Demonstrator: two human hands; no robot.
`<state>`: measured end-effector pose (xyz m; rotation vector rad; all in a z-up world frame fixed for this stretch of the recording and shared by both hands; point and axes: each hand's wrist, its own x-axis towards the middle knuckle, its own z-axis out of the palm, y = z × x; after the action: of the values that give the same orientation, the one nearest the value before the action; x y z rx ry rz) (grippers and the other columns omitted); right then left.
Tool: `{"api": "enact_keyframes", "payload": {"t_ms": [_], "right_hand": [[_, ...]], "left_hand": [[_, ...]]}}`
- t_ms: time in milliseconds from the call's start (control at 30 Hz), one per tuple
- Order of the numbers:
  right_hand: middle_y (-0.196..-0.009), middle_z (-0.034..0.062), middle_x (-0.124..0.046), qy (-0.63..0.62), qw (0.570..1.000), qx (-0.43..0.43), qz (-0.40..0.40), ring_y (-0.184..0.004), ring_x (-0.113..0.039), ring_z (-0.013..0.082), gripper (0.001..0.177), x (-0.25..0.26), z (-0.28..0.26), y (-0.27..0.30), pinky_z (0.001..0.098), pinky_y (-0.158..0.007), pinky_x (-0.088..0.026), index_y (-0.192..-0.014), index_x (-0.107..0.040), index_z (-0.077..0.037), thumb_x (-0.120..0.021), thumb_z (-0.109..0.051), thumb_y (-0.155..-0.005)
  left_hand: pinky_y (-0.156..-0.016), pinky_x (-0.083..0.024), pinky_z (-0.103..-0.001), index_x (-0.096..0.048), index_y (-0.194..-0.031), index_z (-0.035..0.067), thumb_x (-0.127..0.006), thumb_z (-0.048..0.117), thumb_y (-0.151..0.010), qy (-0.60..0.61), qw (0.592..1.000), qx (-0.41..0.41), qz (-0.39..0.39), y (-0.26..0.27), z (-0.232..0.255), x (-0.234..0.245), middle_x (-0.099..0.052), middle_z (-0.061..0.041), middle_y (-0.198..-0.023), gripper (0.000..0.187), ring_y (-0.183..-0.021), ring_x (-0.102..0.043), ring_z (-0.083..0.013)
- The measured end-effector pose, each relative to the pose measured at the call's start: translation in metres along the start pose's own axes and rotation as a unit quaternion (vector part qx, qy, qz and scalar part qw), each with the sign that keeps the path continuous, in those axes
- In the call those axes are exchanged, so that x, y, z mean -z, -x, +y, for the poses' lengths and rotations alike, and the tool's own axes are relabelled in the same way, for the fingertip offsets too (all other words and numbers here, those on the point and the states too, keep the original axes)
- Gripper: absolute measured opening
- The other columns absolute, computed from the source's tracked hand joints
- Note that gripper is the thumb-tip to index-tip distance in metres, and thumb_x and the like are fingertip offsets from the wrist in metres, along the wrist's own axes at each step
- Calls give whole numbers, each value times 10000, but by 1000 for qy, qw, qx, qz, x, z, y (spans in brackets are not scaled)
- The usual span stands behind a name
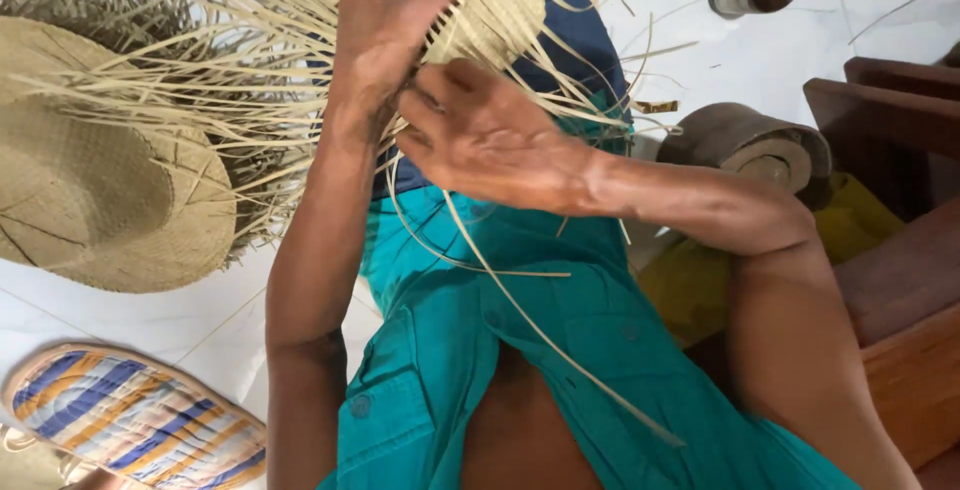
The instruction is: Manually weaving a hat by interlacing dried straw strands.
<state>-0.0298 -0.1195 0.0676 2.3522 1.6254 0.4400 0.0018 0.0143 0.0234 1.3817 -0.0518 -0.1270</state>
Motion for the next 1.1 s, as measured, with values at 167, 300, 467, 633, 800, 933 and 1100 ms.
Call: {"api": "enact_keyframes", "payload": {"t_ms": [167, 300, 467, 633, 800, 933, 1100], "right_hand": [[-760, 72, -514, -169, 983, -19, 70, -721, -423, 168, 52, -7, -14, -7, 272, -749, -409, -747, -585, -80, -619, -87, -708], [-785, 65, -507, -180, 980, -19, 81, -745, -439, 173, 64, -7, -13, -8, 270, -787, -382, -783, -583, -102, -619, -134, -740], [-770, 54, -489, -228, 969, -3, 97, -722, -456, 176, 84, -17, -20, -5, 289, -728, -386, -742, -532, -125, -608, -160, -732], [-773, 61, -535, -247, 965, -18, 90, -743, -509, 190, 98, -23, -24, -1, 291, -743, -415, -756, -537, -110, -612, -156, -712], [-815, 62, -510, -258, 960, -32, 108, -796, -490, 201, 137, -26, -30, 1, 306, -757, -407, -789, -516, -117, -611, -177, -710], [-801, 77, -539, -263, 957, -48, 112, -766, -516, 213, 92, -28, -39, -1, 304, -728, -418, -767, -552, -104, -609, -164, -728], [-844, 112, -585, -296, 945, -56, 124, -811, -550, 236, 67, -30, -44, -5, 312, -784, -437, -758, -578, -73, -605, -124, -724]], "left_hand": [[-791, -526, -279, -600, -1028, -49, -671, 7, -914, -42, 994, -93, -39, -2, 5, 2, -636, -96, -965, 146, -865, -608, -167], [-612, -493, -270, -604, -1001, -28, -596, 81, -952, -65, 994, -68, -50, -1, 11, -1, -639, -71, -873, 120, -734, -554, -111], [-665, -473, -269, -584, -929, -18, -672, 53, -912, -142, 983, -88, -78, -9, -8, 8, -573, -54, -840, 115, -730, -528, -138], [-741, -498, -276, -551, -927, 8, -693, 44, -884, -106, 990, -62, -64, -9, -11, 5, -565, -67, -894, 153, -793, -552, -162], [-705, -518, -284, -547, -895, 8, -738, 62, -839, -141, 987, -67, -50, -12, -11, 5, -588, -72, -872, 206, -757, -581, -166], [-687, -485, -286, -573, -937, -16, -714, 18, -848, -118, 985, -100, -71, -11, -13, 2, -608, -83, -833, 171, -738, -575, -170], [-634, -490, -333, -616, -859, -18, -709, 36, -761, -236, 964, -122, -2, -5, -8, -1, -622, -83, -764, 145, -634, -552, -198]]}}
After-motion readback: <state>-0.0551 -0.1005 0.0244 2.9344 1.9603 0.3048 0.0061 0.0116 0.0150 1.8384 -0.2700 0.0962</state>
